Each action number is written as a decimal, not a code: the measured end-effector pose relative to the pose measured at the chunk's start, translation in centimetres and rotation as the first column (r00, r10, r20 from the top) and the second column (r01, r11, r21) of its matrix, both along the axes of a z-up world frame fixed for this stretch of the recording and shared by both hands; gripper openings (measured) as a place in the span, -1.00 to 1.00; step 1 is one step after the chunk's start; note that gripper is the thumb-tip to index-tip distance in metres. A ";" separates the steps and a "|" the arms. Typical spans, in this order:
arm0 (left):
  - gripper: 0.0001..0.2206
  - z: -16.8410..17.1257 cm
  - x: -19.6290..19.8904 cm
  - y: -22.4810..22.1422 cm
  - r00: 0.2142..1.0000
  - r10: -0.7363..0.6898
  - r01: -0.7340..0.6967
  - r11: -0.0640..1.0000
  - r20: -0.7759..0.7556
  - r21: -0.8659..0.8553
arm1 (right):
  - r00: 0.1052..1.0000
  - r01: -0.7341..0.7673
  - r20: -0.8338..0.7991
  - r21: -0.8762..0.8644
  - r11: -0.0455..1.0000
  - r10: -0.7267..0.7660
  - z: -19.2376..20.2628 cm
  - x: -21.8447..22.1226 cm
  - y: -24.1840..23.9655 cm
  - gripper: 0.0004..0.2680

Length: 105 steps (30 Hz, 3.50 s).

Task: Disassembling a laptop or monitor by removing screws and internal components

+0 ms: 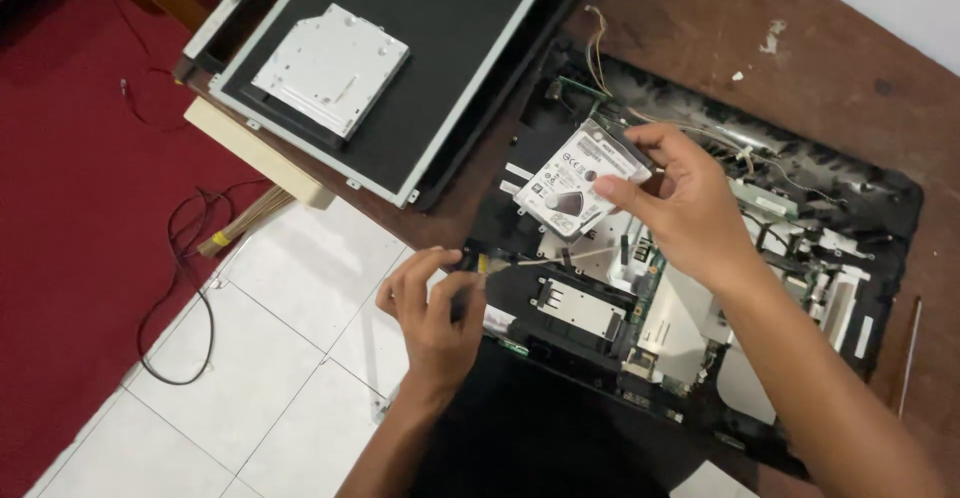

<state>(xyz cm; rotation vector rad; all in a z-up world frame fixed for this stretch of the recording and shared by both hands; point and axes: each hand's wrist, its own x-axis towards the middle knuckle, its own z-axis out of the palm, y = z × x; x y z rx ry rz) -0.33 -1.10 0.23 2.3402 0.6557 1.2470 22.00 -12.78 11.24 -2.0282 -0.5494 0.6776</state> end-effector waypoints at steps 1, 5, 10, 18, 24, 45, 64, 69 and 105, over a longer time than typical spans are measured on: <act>-0.84 0.5 -0.2 -0.4 1.000 -0.003 0.003 1.000 -0.002 -0.002 | 1.000 0.003 -0.002 -0.002 1.000 -0.003 0.1 -0.4 -0.4 -0.64; -0.90 1.9 -0.3 -1.7 0.999 -0.046 0.049 0.988 0.021 -0.148 | 0.990 0.019 -0.144 0.055 0.998 -0.011 0.5 -2.2 -1.6 -0.52; -0.74 3.9 0.0 -3.7 0.988 -0.151 0.128 0.931 -0.041 -0.341 | 0.977 0.089 -0.205 0.118 0.989 -0.063 -1.5 -4.5 -4.2 -0.46; -0.51 5.4 1.1 -3.7 0.909 -0.417 0.230 0.534 -0.017 -0.813 | 0.959 0.158 -0.274 0.322 0.933 -0.068 -5.6 -8.6 -8.6 -0.55; -0.72 4.8 1.1 -2.8 0.933 -0.359 0.213 0.613 -0.028 -0.761 | 0.859 0.050 0.509 0.037 0.998 -0.061 -6.1 -13.7 -9.7 -0.30; -0.63 5.5 3.7 -3.1 0.635 -0.531 -0.143 0.633 -0.561 -0.761 | 0.416 0.046 0.904 -0.131 0.990 0.100 -9.8 -17.8 -9.8 -0.74; -0.70 4.6 3.8 -3.0 0.652 -0.538 -0.073 0.656 -0.534 -0.751 | 0.349 0.034 0.934 -0.089 0.995 0.072 -11.2 -17.7 -10.2 -0.85; -0.72 4.4 3.8 -3.2 0.667 -0.566 0.023 0.666 -0.485 -0.746 | 0.386 0.022 0.916 -0.127 0.992 0.109 -11.6 -18.1 -10.6 -0.77; -0.70 3.5 3.5 -3.4 0.626 -0.338 0.285 0.938 -0.703 -0.197 | 0.357 0.128 0.928 -0.165 0.978 0.110 -12.3 -18.4 -10.1 -0.76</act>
